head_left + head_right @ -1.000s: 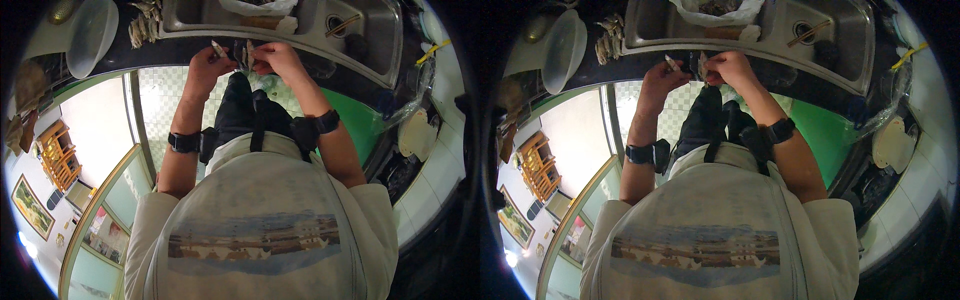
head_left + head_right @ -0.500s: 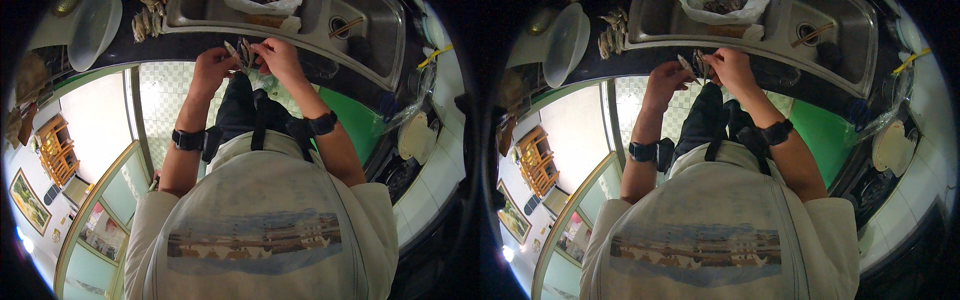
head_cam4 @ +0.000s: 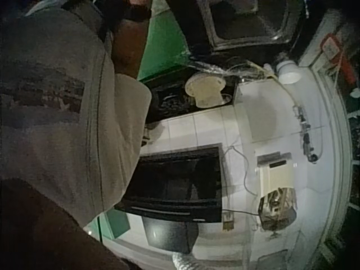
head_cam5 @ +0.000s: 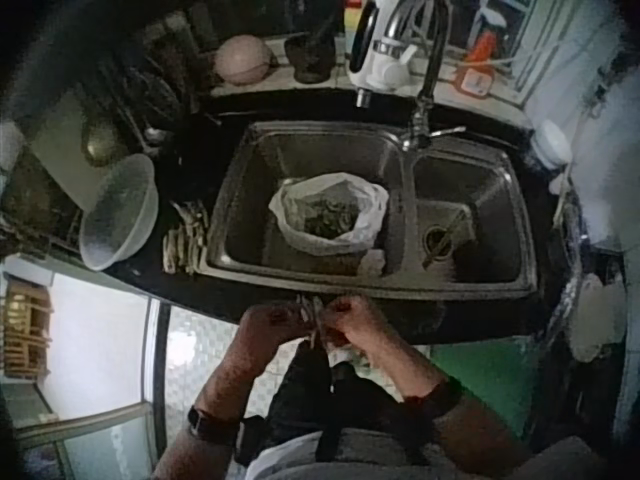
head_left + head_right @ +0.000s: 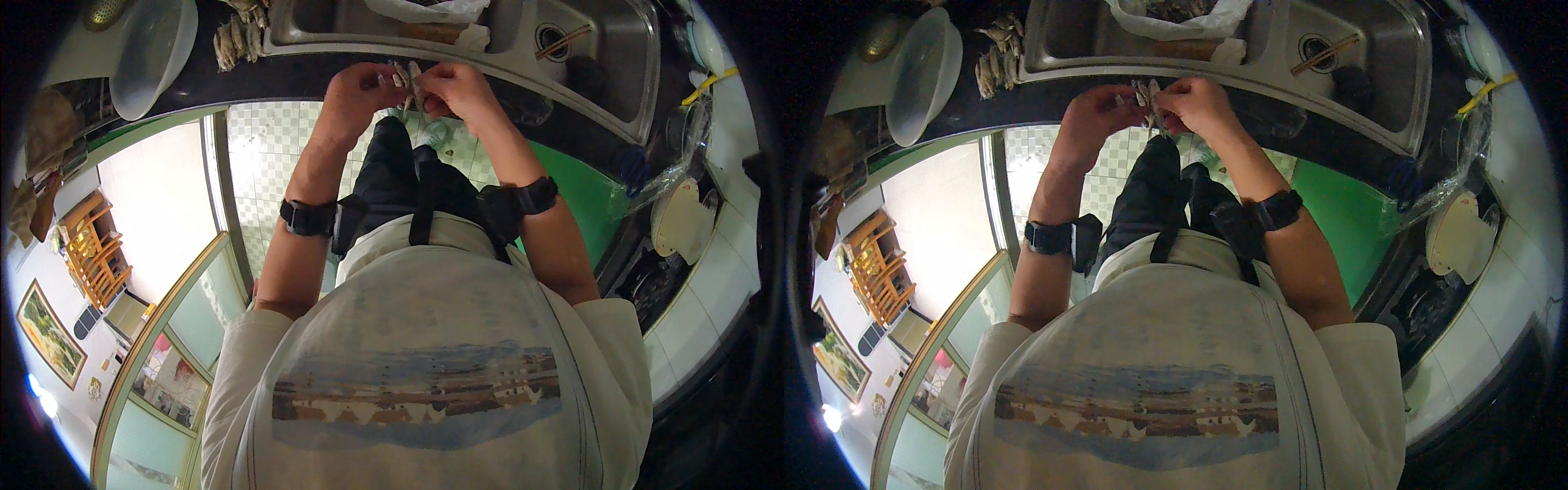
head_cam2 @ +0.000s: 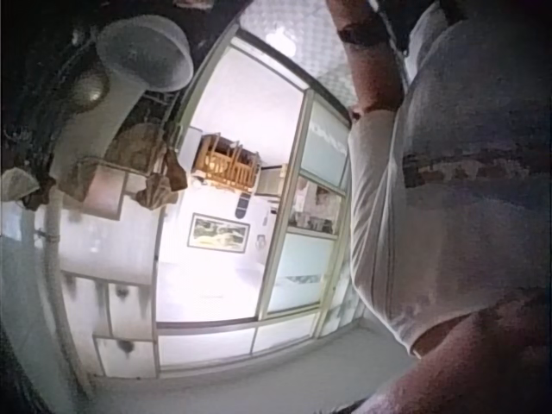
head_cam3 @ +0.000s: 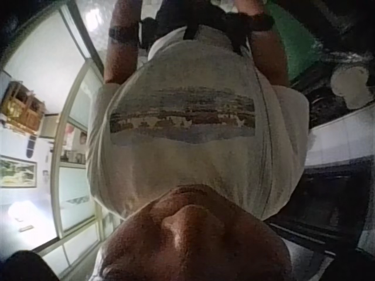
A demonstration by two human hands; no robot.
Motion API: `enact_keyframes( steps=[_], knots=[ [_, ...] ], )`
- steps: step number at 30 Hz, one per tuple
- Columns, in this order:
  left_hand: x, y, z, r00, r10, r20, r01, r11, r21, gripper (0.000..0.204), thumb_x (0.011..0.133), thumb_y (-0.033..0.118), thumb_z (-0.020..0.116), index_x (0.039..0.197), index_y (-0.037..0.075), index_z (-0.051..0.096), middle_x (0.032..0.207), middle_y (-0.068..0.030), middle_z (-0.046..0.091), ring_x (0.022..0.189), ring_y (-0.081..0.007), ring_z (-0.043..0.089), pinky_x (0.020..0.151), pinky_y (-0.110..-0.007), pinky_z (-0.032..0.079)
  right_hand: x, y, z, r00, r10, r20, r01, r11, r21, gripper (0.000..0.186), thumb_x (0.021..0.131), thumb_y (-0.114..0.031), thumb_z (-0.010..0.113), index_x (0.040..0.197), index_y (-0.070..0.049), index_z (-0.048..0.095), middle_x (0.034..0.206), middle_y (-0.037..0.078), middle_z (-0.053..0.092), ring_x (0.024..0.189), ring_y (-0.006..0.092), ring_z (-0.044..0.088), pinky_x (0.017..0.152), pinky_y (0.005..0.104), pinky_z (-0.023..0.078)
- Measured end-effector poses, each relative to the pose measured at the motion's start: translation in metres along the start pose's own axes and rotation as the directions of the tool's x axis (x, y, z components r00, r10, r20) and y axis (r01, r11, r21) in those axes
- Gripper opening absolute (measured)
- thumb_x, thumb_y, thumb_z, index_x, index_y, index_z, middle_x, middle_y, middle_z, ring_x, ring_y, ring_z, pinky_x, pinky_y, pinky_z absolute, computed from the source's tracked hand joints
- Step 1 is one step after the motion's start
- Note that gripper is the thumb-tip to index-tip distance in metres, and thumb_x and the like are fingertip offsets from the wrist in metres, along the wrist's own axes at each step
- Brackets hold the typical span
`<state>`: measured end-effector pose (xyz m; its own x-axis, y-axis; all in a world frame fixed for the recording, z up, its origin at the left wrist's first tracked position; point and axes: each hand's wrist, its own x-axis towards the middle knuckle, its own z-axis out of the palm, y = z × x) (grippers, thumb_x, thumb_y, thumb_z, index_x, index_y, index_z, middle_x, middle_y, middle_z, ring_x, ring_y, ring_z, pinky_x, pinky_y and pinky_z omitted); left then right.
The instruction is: The person stands at a kitchen sink and prepares small fish by hand. They remove the heads and internal organs, then place the cleaned fish into a plastic bag. The person uses scissors to cut the bag and continues processing the fish one by one.
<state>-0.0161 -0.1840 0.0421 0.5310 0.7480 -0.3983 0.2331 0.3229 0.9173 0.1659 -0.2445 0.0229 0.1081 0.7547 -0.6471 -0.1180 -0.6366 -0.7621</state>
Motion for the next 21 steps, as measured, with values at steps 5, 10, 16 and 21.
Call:
enact_keyframes(
  steps=[5, 10, 16, 21],
  knots=[
    [0.005, 0.002, -0.005, 0.972, -0.17, -0.161, 0.169, 0.985, -0.023, 0.023, 0.084, 0.009, 0.071, 0.104, -0.001, 0.067, 0.09, -0.0075, 0.069, 0.078, -0.0156, 0.067, 0.068, -0.027, 0.057, 0.006, 0.004, 0.002, 0.998, -0.034, -0.044, 0.031, 0.997, -0.065, 0.021, 0.088, -0.021, 0.068, 0.094, 0.0, 0.069, 0.076, 0.005, 0.068, 0.058, 0.0114, 0.062, 0.051, 0.0254, 0.052],
    [0.009, -0.001, 0.001, 0.971, -0.08, -0.223, 0.08, 0.997, -0.01, 0.019, 0.081, 0.005, 0.071, 0.097, -0.006, 0.067, 0.082, -0.0112, 0.069, 0.067, -0.0146, 0.066, 0.054, -0.025, 0.055, 0.005, 0.004, 0.007, 0.978, -0.19, -0.081, 0.168, 0.961, -0.221, 0.018, 0.088, -0.016, 0.066, 0.091, 0.002, 0.069, 0.074, 0.008, 0.068, 0.054, 0.0114, 0.062, 0.049, 0.0246, 0.05],
    [0.024, -0.007, 0.006, 0.982, -0.103, -0.158, 0.105, 0.995, -0.001, 0.017, 0.082, 0.008, 0.071, 0.094, -0.004, 0.068, 0.081, -0.0097, 0.069, 0.065, -0.0147, 0.067, 0.057, -0.026, 0.056, 0.003, 0.001, 0.009, 0.971, -0.209, -0.12, 0.175, 0.954, -0.245, 0.017, 0.087, -0.014, 0.066, 0.092, 0.002, 0.068, 0.073, 0.008, 0.068, 0.053, 0.0113, 0.061, 0.048, 0.0248, 0.049],
    [0.029, -0.006, 0.015, 0.973, 0.002, -0.229, 0.078, 0.937, 0.341, 0.014, 0.083, 0.009, 0.07, 0.086, -0.004, 0.068, 0.071, -0.01, 0.068, 0.06, -0.0131, 0.066, 0.053, -0.025, 0.054, 0.003, 0.005, 0.006, 0.962, -0.244, -0.121, 0.204, 0.94, -0.275, 0.021, 0.084, -0.017, 0.071, 0.093, 0.002, 0.068, 0.073, 0.007, 0.067, 0.058, 0.0114, 0.062, 0.053, 0.0252, 0.05]
  ],
)
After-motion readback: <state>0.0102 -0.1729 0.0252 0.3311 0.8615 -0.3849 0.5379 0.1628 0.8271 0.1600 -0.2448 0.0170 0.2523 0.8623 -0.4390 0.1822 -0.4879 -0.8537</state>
